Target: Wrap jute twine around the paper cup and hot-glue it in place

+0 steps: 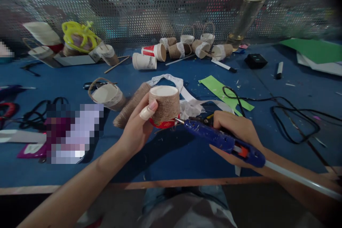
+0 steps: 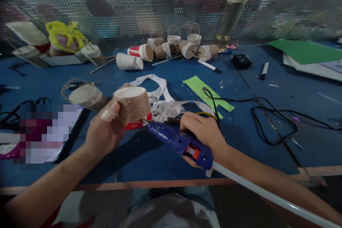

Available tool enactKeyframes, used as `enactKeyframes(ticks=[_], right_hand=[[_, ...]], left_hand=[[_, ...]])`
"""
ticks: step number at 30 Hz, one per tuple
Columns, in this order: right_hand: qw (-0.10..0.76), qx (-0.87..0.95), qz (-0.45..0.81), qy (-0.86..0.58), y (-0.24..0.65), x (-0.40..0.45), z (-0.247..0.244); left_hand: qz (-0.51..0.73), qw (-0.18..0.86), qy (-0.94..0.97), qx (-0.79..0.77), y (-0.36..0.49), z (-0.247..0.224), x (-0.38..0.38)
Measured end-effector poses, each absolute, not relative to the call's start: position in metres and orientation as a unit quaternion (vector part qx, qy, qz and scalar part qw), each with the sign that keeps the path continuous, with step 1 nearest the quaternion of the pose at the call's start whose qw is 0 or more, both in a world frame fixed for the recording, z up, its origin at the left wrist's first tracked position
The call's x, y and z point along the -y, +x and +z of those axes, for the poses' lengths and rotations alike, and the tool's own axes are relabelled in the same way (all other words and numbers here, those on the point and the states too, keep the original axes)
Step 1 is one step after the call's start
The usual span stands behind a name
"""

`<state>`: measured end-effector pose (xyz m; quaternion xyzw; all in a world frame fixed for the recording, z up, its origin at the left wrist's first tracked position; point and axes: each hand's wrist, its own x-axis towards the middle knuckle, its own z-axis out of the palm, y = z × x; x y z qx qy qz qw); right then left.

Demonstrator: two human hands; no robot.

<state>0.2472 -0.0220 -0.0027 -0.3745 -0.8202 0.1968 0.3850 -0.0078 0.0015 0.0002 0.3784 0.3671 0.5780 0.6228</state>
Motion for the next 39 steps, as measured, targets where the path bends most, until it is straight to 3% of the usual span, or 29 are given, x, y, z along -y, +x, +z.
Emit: enactKeyframes(ticks=[39], right_hand=[[0.357,0.831,0.21,-0.37,0.251,0.022,0.003]], left_hand=[[0.582,0.638,0.324,-0.387,-0.006,0.007,-0.004]])
